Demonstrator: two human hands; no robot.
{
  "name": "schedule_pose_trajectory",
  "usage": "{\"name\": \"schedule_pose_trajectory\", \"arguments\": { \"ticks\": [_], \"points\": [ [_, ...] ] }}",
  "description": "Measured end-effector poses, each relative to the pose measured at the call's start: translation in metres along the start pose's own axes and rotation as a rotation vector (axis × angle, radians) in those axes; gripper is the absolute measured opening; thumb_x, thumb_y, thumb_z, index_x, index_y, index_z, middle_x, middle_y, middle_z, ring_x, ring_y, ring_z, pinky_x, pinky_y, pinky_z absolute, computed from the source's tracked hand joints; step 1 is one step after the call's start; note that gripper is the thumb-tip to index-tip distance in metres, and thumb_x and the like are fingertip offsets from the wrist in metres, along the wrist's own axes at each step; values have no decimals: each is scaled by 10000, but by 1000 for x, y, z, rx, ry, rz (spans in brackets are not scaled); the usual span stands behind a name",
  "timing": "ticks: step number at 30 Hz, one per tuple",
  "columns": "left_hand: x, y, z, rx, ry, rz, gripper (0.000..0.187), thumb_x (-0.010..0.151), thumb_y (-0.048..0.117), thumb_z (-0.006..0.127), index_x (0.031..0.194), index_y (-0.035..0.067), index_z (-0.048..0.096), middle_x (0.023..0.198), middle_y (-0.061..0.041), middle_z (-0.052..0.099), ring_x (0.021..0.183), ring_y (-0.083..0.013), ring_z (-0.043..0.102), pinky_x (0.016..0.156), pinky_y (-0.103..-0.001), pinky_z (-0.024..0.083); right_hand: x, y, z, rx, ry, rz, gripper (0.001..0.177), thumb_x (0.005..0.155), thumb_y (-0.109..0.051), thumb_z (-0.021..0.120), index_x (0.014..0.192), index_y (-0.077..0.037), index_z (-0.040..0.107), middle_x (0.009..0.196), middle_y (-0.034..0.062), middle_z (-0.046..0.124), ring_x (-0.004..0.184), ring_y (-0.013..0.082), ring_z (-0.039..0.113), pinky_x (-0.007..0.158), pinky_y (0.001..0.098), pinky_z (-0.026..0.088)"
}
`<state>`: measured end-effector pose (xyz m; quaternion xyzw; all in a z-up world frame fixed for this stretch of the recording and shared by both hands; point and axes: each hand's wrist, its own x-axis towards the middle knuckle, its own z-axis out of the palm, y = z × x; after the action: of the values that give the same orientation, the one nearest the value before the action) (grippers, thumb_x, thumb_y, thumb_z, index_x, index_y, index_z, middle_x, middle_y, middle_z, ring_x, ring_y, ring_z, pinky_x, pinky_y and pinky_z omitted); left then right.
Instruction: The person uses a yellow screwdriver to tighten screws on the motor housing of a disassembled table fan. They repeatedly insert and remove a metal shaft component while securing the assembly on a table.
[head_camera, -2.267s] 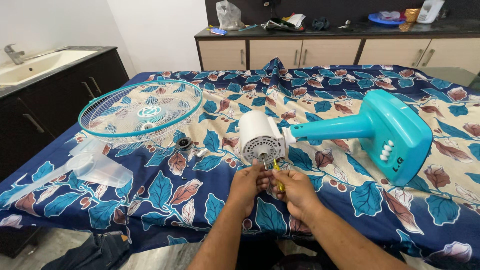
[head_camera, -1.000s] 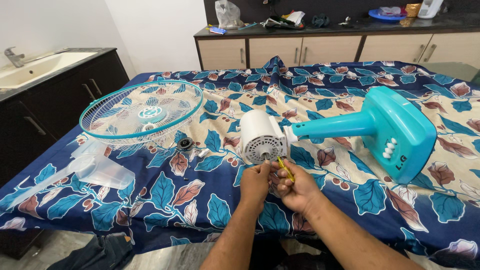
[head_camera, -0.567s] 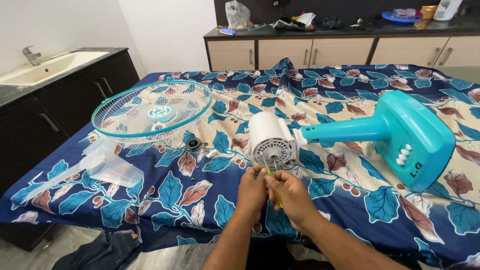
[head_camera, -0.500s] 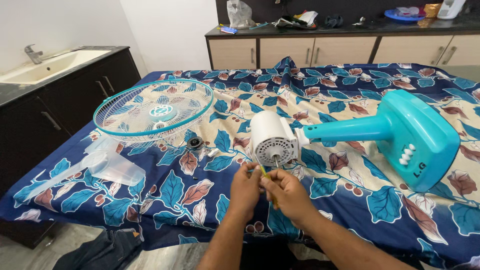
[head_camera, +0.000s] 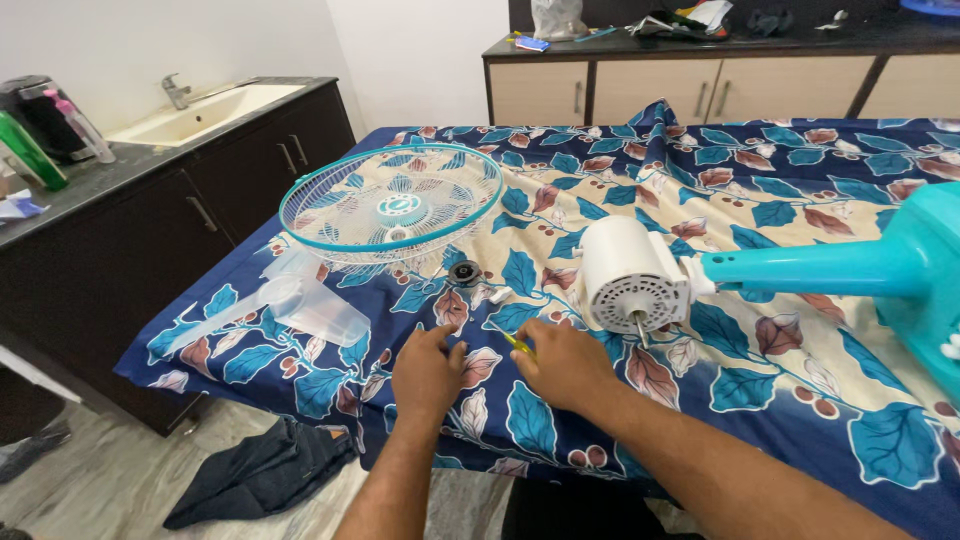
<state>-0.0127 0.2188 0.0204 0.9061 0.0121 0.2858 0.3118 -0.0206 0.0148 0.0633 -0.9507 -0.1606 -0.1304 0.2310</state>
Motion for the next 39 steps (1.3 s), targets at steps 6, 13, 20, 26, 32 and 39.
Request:
{"name": "schedule_pose_trajectory", "arguments": {
  "ticks": [6, 13, 20, 26, 32, 39],
  "points": [
    [-7, 10, -9, -1, 23, -8, 159, 811, 262, 753, 941, 194, 814, 930, -73, 686, 924, -309, 658, 798, -438, 527, 35, 3, 23, -137, 62, -38, 318, 891, -301, 649, 1175, -158, 645, 1007, 137, 719, 885, 369, 714, 725, 523, 565],
    [-9, 12, -9, -27, 99, -1, 102, 819, 217, 759, 869, 131, 779, 919, -76, 684, 923, -321, 653, 799, -448, 519, 48, 6, 49, -265, 114, -71, 339, 852, -402, 710, 1050, -131, 669, 1044, 111, 649, 978, 325, 673, 770, 471, 563],
    [-12, 9, -8, -88, 132, -54, 113, 840, 215, 742, 872, 108, 755, 868, -91, 690, 904, -326, 657, 779, -463, 518, 81, 8, 79, -308, 131, -517, 503, 827, -198, 632, 1325, -128, 628, 1325, 91, 626, 1246, 333, 550, 961, 534, 432],
    [-10, 8, -8, -60, 133, -54, 101, 851, 197, 716, 869, 111, 764, 881, -102, 707, 911, -333, 665, 788, -469, 523, 94, 0, 101, -301, 62, -620, 604, 803, -253, 649, 1386, -115, 577, 1431, 149, 537, 1343, 424, 418, 1001, 621, 359],
    [-9, 8, -9, -69, 104, -90, 118, 847, 204, 708, 885, 108, 766, 895, -101, 712, 908, -330, 673, 783, -464, 532, 96, 0, 99, -165, 169, -671, 313, 730, -189, 677, 1027, -119, 748, 1106, 47, 711, 1116, 302, 610, 972, 450, 471],
    [-8, 9, -8, -34, 107, -75, 118, 856, 203, 705, 879, 102, 760, 891, -105, 712, 909, -330, 671, 783, -467, 530, 91, -11, 92, -131, 158, -576, 142, 759, -155, 669, 854, -157, 775, 883, 34, 686, 930, 275, 625, 829, 449, 473]
  ]
}}
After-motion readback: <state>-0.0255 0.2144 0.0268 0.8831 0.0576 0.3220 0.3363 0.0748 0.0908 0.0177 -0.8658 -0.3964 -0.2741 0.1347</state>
